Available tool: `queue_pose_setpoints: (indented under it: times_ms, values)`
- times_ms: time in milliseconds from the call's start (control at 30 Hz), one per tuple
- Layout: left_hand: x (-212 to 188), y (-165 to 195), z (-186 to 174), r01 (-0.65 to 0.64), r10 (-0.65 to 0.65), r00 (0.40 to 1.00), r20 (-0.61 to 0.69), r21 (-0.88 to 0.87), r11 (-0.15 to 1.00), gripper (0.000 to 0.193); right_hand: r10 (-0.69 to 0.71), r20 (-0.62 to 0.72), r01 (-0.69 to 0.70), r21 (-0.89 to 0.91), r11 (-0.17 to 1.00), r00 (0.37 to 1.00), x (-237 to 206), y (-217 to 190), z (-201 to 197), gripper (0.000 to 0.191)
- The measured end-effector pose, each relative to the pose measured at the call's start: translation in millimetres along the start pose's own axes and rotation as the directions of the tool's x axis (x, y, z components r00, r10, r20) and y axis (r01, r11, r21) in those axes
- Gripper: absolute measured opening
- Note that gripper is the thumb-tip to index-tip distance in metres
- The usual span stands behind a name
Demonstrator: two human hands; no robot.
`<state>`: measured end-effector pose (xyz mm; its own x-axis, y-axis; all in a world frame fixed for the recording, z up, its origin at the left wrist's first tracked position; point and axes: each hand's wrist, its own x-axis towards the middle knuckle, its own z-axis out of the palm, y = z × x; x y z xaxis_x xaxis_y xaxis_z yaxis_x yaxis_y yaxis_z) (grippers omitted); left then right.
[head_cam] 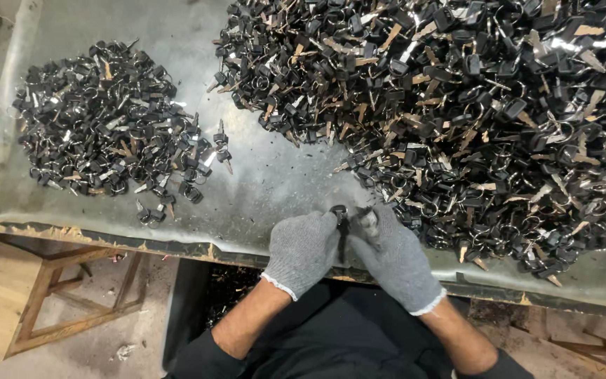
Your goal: The person, wearing gray work gloves, picks small black-headed key blanks one at a time from a large pile on a metal table and places them onto a separate growing pile to the left. The person continues this repetitive sorting throughout the episode, occasionally brushing stray items aside by hand.
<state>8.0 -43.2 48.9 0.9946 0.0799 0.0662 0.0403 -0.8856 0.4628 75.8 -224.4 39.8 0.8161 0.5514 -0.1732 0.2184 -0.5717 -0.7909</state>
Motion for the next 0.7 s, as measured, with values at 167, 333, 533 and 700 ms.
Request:
queue_pose_setpoints:
  times_ms: [167,333,533,700]
  values:
    - [-2,1,2,-0.03,0.03,0.999,-0.028,0.003,1.0,0.011,-0.037,-0.218,0.023,-0.068,0.997,0.975,8,1,25,0.063]
    - [0,1,-1,-0.013,0.013,1.0,0.006,0.0,1.0,0.01,0.03,-0.207,-0.027,0.016,1.0,0.978,15,-3,19,0.052]
    - [1,4,-2,-0.003,-0.001,0.996,0.088,0.048,0.999,0.013,0.069,-0.014,-0.069,-0.023,0.997,0.998,-1,-22,-5,0.043]
    - [-1,5,3,-0.167,0.166,0.986,0.018,0.143,0.976,0.009,0.13,0.078,-0.061,-0.581,0.812,0.988,-5,-37,-5,0.033]
